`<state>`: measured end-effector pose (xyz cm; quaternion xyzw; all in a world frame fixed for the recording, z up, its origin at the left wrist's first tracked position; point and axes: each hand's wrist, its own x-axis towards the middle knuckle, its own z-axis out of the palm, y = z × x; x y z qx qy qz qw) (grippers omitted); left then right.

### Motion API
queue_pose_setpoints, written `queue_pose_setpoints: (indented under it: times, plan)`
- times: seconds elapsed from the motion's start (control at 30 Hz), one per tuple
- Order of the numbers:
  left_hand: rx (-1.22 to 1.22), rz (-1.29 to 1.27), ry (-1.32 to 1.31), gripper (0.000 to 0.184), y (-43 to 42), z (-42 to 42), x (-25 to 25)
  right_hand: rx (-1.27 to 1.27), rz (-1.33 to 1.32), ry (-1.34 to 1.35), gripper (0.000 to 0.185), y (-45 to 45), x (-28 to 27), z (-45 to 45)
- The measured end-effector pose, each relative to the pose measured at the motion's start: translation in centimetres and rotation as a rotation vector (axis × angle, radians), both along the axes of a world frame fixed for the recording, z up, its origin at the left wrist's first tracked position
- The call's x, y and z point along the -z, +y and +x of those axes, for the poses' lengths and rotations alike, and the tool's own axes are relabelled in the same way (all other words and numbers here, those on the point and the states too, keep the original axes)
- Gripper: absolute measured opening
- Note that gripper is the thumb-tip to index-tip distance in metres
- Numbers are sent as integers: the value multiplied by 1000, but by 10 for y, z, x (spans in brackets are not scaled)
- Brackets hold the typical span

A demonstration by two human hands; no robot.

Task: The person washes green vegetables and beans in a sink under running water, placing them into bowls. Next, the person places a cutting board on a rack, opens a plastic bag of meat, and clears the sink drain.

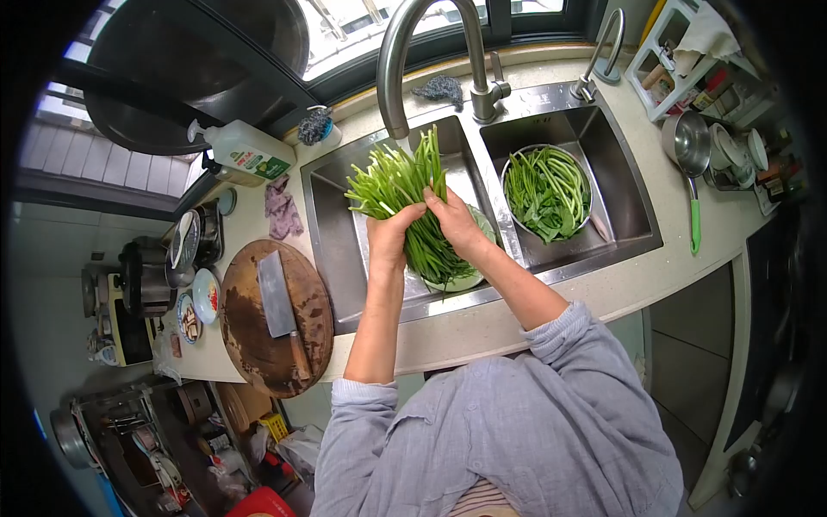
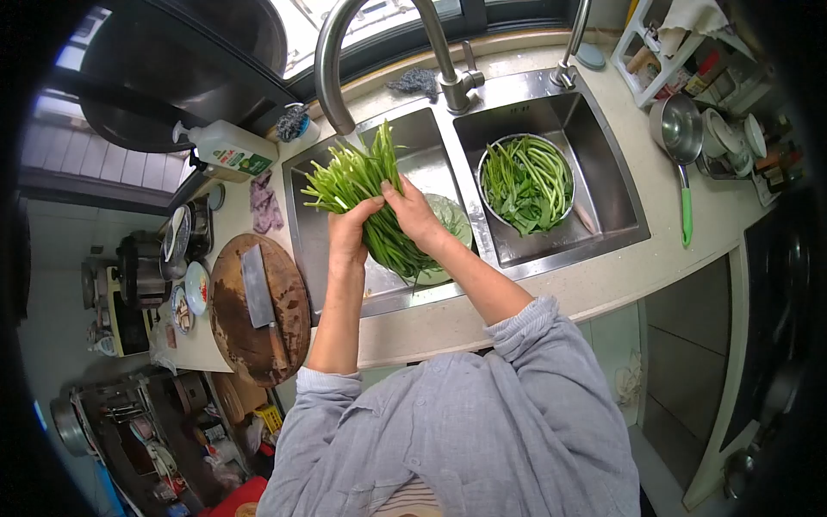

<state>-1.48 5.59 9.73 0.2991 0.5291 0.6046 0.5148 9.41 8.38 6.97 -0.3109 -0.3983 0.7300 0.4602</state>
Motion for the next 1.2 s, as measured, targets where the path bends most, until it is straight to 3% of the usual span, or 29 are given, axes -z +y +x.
queue_pose_setpoints:
  times: [0.17,0.27,0.5,0.53,0.67,0.77,0.83,0.9,0.93,0.97,1.03,1.1,1.17,1.2]
  plan:
    - [63,100,111,38,-3,5,4,-39,-171,118,36,1,9,4]
    - [136,64,-54,43,-8,1,21,-58,-115,220,37,4,35,-3]
    - [182,-12,-264,49,-22,-8,23,76,619,-677,46,-12,17,-2]
    - [194,-22,-262,51,-26,-12,23,67,552,-700,49,-9,18,-5]
    - [198,-40,-318,49,-35,-27,21,-170,608,-766,49,-4,1,0]
    - [212,-78,-357,47,-45,-42,22,-688,510,-921,48,19,-42,3]
    - [339,-91,-393,47,-48,-51,14,-753,590,-942,51,30,-56,5]
    - [295,-88,-358,50,-53,-58,12,-815,702,-982,54,42,-63,3]
    - [274,-89,-347,52,-55,-64,11,-693,747,-961,59,44,-64,4]
    - [252,-90,-336,54,-58,-70,10,-681,739,-890,53,49,-65,6]
    - [179,-112,-354,52,-64,-82,3,-700,524,-601,45,58,-47,10]
    - [129,-94,-436,55,-74,-100,8,-611,263,-544,40,64,-22,14]
    - [100,-7,-479,63,-81,-110,-4,-454,434,-925,38,72,26,15]
    - [65,54,-449,54,-82,-113,-12,-279,534,-1076,39,73,76,14]
